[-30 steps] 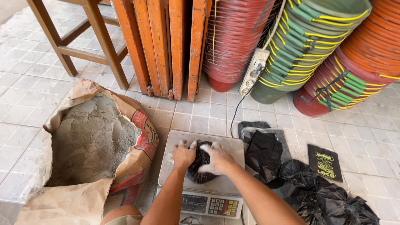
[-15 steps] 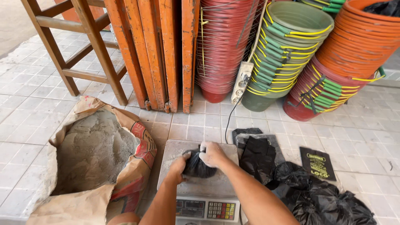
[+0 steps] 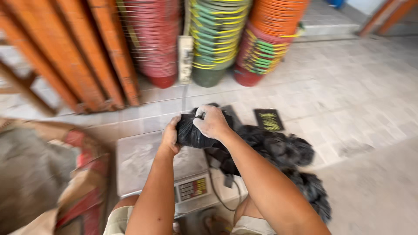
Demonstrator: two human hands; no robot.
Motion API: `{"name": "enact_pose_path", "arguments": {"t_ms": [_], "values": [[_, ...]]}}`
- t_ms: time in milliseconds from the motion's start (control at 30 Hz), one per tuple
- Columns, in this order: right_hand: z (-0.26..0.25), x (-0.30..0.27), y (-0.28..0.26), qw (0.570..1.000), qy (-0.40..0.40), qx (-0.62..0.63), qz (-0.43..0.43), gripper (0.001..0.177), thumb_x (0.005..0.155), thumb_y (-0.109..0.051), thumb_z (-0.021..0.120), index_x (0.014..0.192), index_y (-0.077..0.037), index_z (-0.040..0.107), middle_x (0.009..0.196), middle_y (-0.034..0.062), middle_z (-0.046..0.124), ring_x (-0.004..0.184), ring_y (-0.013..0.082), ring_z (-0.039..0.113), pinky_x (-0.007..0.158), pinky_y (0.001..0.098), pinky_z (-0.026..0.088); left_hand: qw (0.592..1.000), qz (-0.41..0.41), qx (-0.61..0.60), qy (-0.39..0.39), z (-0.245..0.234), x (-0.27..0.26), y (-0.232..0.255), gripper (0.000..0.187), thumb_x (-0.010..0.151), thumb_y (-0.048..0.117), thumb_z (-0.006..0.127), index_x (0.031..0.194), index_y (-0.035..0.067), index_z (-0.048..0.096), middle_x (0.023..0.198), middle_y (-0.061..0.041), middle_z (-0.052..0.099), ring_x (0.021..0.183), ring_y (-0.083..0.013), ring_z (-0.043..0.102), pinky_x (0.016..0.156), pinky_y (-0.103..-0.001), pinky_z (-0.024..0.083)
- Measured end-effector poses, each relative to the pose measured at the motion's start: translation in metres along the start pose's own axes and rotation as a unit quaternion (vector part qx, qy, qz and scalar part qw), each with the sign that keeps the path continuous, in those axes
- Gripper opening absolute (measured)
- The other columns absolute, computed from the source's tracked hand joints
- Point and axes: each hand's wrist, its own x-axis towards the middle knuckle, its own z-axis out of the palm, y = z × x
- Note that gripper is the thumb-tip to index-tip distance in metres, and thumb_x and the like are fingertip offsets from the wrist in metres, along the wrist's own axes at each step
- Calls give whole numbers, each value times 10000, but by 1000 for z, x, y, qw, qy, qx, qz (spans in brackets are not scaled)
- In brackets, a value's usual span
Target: The person scoops a grey powder from a large sack into a black plastic bag using a scoop. They place the bag on a digital scale to weigh it, then tie the bag closed. The person repeats this process, filling and weighing multiple bags.
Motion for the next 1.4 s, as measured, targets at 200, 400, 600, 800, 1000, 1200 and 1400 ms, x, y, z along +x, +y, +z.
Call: {"name": "enact_pose_path", "arguments": {"t_ms": [200, 400, 600, 800, 1000, 1200, 1400], "values": [[-89, -25, 115, 983, 165, -27, 71, 215, 657, -189, 585, 805, -43, 638, 678, 173, 591, 719, 333, 612, 606, 462, 415, 989, -58, 109, -83, 110, -4, -77, 577, 628, 346, 783, 1118, 91, 617, 1042, -218, 617, 900, -353, 628, 673, -471, 529], [-167, -103, 200, 949, 245, 3, 201, 83, 701, -130, 599, 699, -47, 593, 550, 69, 540, 550, 225, 571, 541, 347, 467, 963, -147, 160, -160, 186, -2, -204, 660, 587, 265, 839, 1129, 11, 561, 998, -242, 609, 857, -365, 628, 632, -477, 540], [-181, -157, 325, 900, 315, 80, 292, 99, 734, -85, 508, 700, -25, 580, 527, 96, 532, 535, 180, 541, 478, 338, 416, 939, -179, 209, -205, 228, -20, -296, 797, 742, 320, 750, 1350, 55, 308, 1413, -186, 315, 1331, -364, 212, 1065, -549, 171], [-179, -167, 399, 871, 329, 86, 355, 230, 765, -118, 548, 922, 46, 580, 678, 161, 600, 682, 260, 617, 546, 383, 477, 947, -214, 76, -226, 229, 26, -376, 521, 813, 303, 648, 1253, 90, 466, 1172, -95, 565, 1076, -222, 514, 985, -407, 378], [-175, -160, 433, 815, 357, 101, 445, 251, 752, -178, 577, 938, -11, 600, 786, 165, 604, 773, 271, 603, 587, 384, 477, 917, -197, 148, -313, 231, 41, -382, 554, 908, 321, 530, 1362, 69, 335, 1343, -198, 392, 1279, -342, 331, 1047, -457, 301], [-143, -156, 481, 844, 231, 103, 473, 131, 717, -103, 572, 820, -22, 583, 660, 119, 569, 624, 223, 568, 508, 349, 463, 885, -189, 250, -343, 234, 44, -386, 532, 910, 335, 512, 1362, 106, 348, 1360, -198, 357, 1299, -381, 269, 1076, -514, 233], [-143, -149, 478, 827, 209, 123, 507, 260, 747, -150, 618, 937, 27, 619, 806, 193, 625, 735, 297, 629, 517, 373, 522, 862, -182, 287, -376, 229, 43, -386, 620, 879, 396, 553, 1363, 80, 329, 1357, -266, 323, 1293, -456, 213, 1050, -575, 197]]}}
